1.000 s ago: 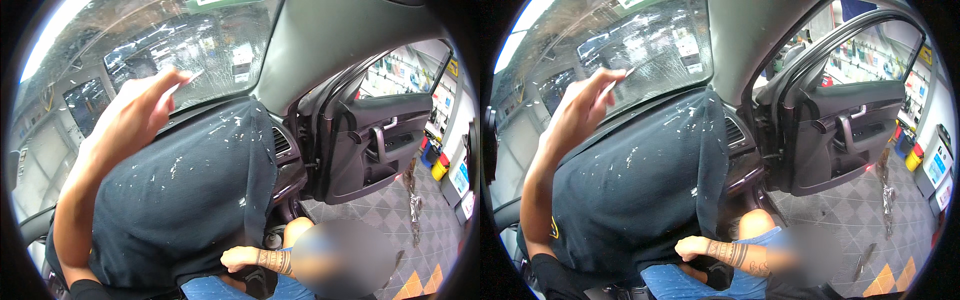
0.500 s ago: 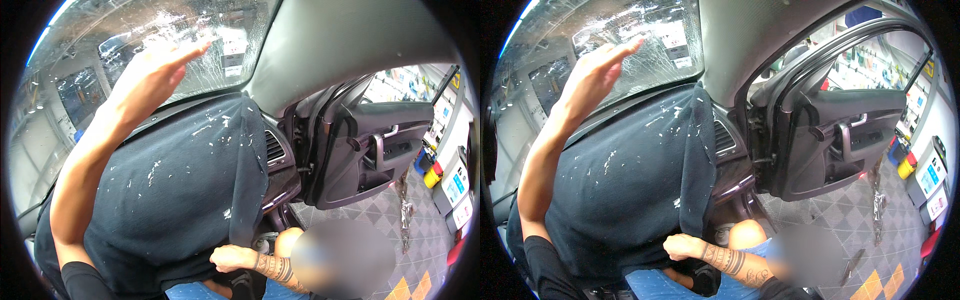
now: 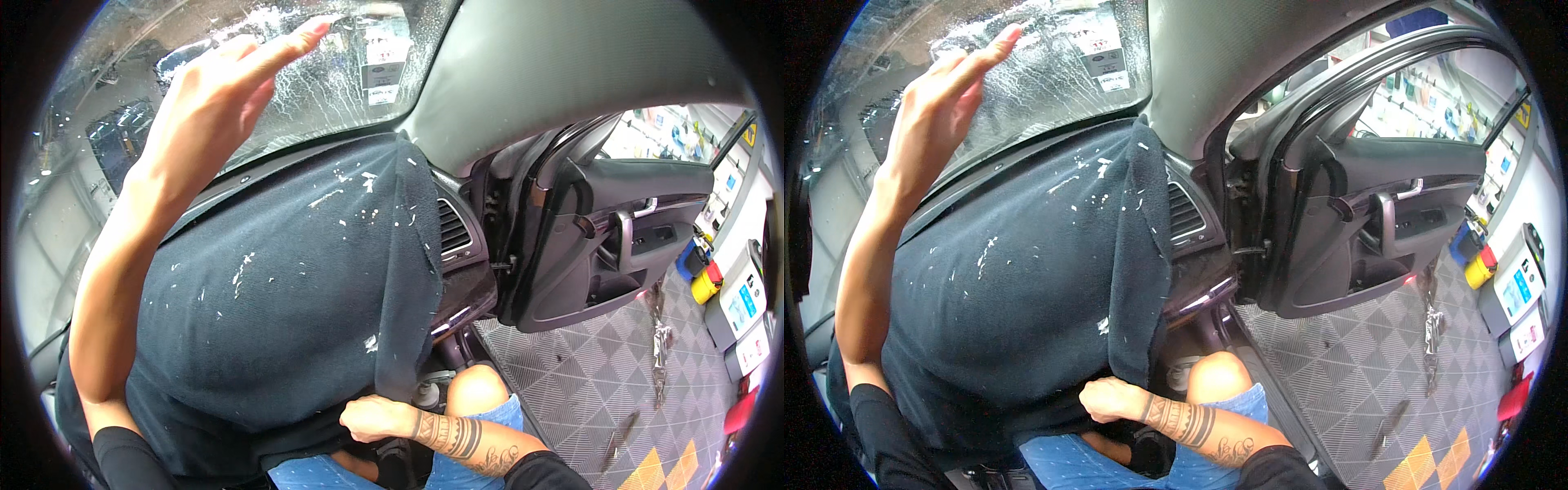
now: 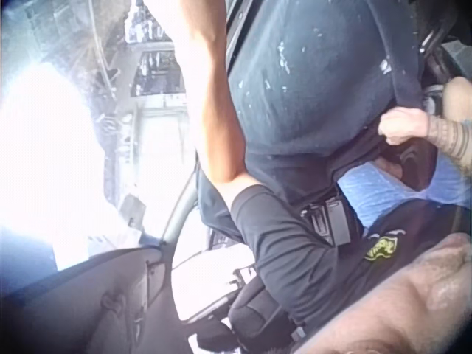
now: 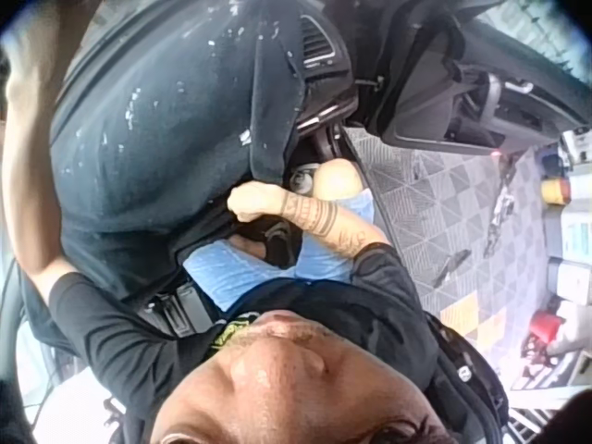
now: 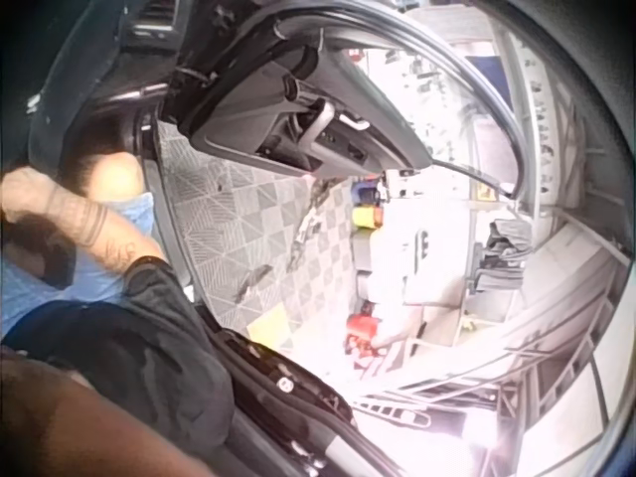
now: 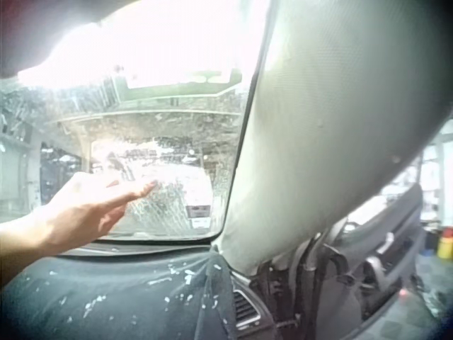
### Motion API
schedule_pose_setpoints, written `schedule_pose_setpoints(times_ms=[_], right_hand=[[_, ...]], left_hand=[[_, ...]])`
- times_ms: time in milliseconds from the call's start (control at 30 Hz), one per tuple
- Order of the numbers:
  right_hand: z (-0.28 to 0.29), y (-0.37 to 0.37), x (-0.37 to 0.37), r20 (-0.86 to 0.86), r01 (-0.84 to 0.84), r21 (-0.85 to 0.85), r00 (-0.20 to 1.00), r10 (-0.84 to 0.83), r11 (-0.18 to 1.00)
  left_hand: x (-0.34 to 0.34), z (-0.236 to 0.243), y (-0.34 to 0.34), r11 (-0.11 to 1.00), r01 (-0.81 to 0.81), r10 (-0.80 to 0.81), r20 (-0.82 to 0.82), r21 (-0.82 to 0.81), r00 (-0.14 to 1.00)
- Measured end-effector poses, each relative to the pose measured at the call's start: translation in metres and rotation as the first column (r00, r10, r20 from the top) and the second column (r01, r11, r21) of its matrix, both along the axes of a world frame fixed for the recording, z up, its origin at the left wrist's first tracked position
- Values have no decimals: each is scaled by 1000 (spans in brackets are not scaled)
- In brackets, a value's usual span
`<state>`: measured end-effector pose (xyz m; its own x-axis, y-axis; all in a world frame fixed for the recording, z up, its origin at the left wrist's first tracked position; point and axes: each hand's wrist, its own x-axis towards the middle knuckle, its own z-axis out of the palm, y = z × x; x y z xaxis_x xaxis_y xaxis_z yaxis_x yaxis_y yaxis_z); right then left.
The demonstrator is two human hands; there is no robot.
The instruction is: The person sprays a liquid solution onto the interior surface of a car windshield and uses a squeegee to smooth the film, removing bubbles and wrinkles. They work methodically across the glass while protecting the dashboard with a cloth.
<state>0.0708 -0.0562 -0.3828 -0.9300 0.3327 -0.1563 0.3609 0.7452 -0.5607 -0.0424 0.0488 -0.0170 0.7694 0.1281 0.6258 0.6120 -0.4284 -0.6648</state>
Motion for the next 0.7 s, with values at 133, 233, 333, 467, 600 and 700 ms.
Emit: schedule_pose_setpoints(times_ms=[133, 233, 333, 467, 600, 700], right_hand=[[-2, -1, 8, -172, -32, -73, 985, 19, 997], [-2, -4, 3, -30, -11, -19, 999, 10, 1000], [-4, -6, 5, -109, -9, -43, 994, 5, 999], [0, -5, 3, -36, 3, -29, 999, -4, 1000], [0, -8, 7, -82, -5, -48, 997, 1, 999], [-5, -9, 5, -36, 10, -34, 999, -11, 999]], left_hand=[[1, -5, 5, 999, -38, 37, 26, 16, 999], [8, -3, -1, 1000, 0, 1, 34, -28, 999], [8, -5, 1, 995, -49, 52, 25, -81, 998], [15, -2, 2, 1000, 1, -1, 6, -28, 1000], [13, -3, 1, 980, -184, 185, 13, -81, 983], [15, -4, 2, 999, 31, -29, 50, -40, 998]])
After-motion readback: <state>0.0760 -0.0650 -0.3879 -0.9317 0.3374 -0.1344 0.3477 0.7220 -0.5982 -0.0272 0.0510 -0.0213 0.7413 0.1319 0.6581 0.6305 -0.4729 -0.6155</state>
